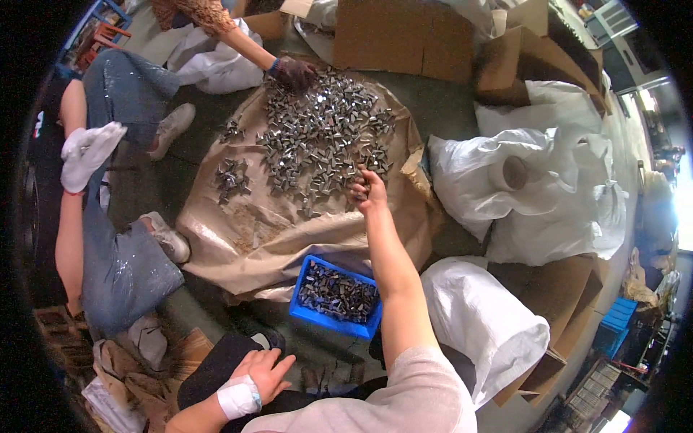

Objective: The person assembles metal fasteners by fitting metal components together by hand, displaying and sorting the assembled pieces, and picking additional parts from a plastic container.

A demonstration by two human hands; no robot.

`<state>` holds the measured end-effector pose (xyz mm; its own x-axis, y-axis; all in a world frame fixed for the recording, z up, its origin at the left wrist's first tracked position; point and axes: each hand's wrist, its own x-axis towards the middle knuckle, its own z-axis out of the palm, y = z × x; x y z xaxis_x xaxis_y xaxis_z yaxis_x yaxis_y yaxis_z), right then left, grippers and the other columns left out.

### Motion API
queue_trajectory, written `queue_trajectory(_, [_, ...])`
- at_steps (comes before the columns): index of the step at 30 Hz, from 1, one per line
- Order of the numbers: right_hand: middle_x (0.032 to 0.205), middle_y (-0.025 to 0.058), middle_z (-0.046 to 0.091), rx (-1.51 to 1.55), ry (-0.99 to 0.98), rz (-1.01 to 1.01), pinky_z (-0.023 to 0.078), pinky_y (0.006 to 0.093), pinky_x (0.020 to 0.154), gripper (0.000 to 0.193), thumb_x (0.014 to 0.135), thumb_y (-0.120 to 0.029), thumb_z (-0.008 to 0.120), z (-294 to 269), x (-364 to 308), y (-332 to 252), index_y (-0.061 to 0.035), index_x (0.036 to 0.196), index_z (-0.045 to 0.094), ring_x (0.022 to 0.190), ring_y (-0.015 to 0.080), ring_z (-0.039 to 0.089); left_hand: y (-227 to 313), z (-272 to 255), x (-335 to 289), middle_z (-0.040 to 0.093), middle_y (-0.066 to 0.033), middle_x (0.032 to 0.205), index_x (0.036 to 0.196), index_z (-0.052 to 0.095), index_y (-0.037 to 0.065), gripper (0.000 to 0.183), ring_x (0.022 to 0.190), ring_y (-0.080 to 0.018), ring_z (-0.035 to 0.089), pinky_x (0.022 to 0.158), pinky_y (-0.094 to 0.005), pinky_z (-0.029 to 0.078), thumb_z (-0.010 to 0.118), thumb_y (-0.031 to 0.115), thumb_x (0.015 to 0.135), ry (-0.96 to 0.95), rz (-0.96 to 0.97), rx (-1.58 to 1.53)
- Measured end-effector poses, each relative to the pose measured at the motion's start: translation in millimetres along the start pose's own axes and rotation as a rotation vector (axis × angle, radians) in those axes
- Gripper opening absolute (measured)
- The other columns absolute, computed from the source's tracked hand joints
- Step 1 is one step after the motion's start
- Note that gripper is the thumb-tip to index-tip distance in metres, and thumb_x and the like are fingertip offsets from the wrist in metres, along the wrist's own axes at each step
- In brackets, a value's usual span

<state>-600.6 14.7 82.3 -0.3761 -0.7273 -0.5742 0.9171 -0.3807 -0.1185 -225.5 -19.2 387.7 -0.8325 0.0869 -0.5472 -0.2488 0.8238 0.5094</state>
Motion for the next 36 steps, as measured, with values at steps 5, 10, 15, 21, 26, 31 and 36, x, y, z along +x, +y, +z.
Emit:
queue_trajectory(5, [0.056,-0.0035,0.045,0.330,-0.306,0.001,0.029,0.0244,0.041,0.012,0.075,-0.019,0.055,39.5,-62.3,33.1,-0.0122,0.084,0.059,0.040,0.0080,0.037,3.1,4.2,-20.3,0.051,-0.0157,0.098,0.113,0.047,0.007,0.049,0.087,-0.0311,0.052,0.076,-0.0390,0.041,0.062,0.028,0.072,0.019,0.019,0.042])
queue_trajectory(10, [0.053,-0.0038,0.043,0.163,-0.438,0.126,0.026,0.0226,0.041,0.012,0.076,-0.025,0.056,117.6,-143.5,103.7,-0.0142,0.081,0.059,0.040,0.0065,0.035,-12.1,1.5,-16.2,0.051,-0.0173,0.102,0.111,0.048,0.004,0.046,0.092,-0.0334,0.052,0.079,-0.0402,0.043,0.060,0.026,0.073,0.300,-0.014,-0.040])
queue_trajectory(15, [0.052,-0.0029,0.045,-0.153,-0.367,0.081,0.029,0.0235,0.040,0.017,0.078,-0.030,0.058,168.9,-269.9,189.6,-0.0132,0.077,0.057,0.039,0.0091,0.036,-35.3,7.5,-10.6,0.057,-0.0177,0.097,0.112,0.046,-0.003,0.044,0.086,-0.0232,0.058,0.069,-0.0339,0.047,0.054,0.030,0.084,0.900,-0.079,-0.582])
queue_trajectory(21, [0.066,0.0027,0.059,-1.301,-0.339,-0.736,0.042,0.0229,0.052,0.006,0.074,-0.012,0.061,148.3,-369.8,242.5,-0.0057,0.073,0.060,0.058,0.0101,0.054,25.2,75.0,-23.1,0.053,-0.0155,0.107,0.116,0.042,0.000,0.072,0.103,-0.0299,0.050,0.088,-0.0446,0.040,0.034,0.063,0.081,0.321,0.195,-2.474])
queue_trajectory(26, [0.058,0.0051,0.048,-1.918,-0.667,-1.370,0.040,0.0317,0.051,0.012,0.073,-0.018,0.060,129.1,-411.6,258.6,-0.0077,0.070,0.055,0.054,0.0194,0.049,55.3,119.5,-30.0,0.049,-0.0240,0.111,0.111,0.047,-0.003,0.059,0.109,-0.0390,0.042,0.095,-0.0484,0.029,0.030,0.049,0.088,0.325,0.632,-2.587])
queue_trajectory(31, [0.071,0.0046,0.049,-2.219,-0.748,-1.066,0.038,0.0379,0.066,0.017,0.061,-0.025,0.060,116.0,-431.5,261.9,-0.0125,0.070,0.054,0.076,0.0240,0.048,57.3,157.1,-41.1,0.052,-0.0196,0.107,0.107,0.049,-0.001,0.048,0.104,-0.0316,0.046,0.094,-0.0440,0.032,0.028,0.038,0.090,0.750,0.540,-2.608])
queue_trajectory(36, [0.084,0.0055,0.054,-2.188,-0.765,-1.024,0.039,0.0376,0.076,0.020,0.060,-0.017,0.064,125.7,-445.8,260.5,-0.0103,0.077,0.058,0.088,0.0261,0.048,53.7,152.8,-51.5,0.058,-0.0118,0.099,0.103,0.056,0.001,0.034,0.096,-0.0226,0.055,0.088,-0.0356,0.041,0.043,0.029,0.089,0.621,0.572,-2.593])
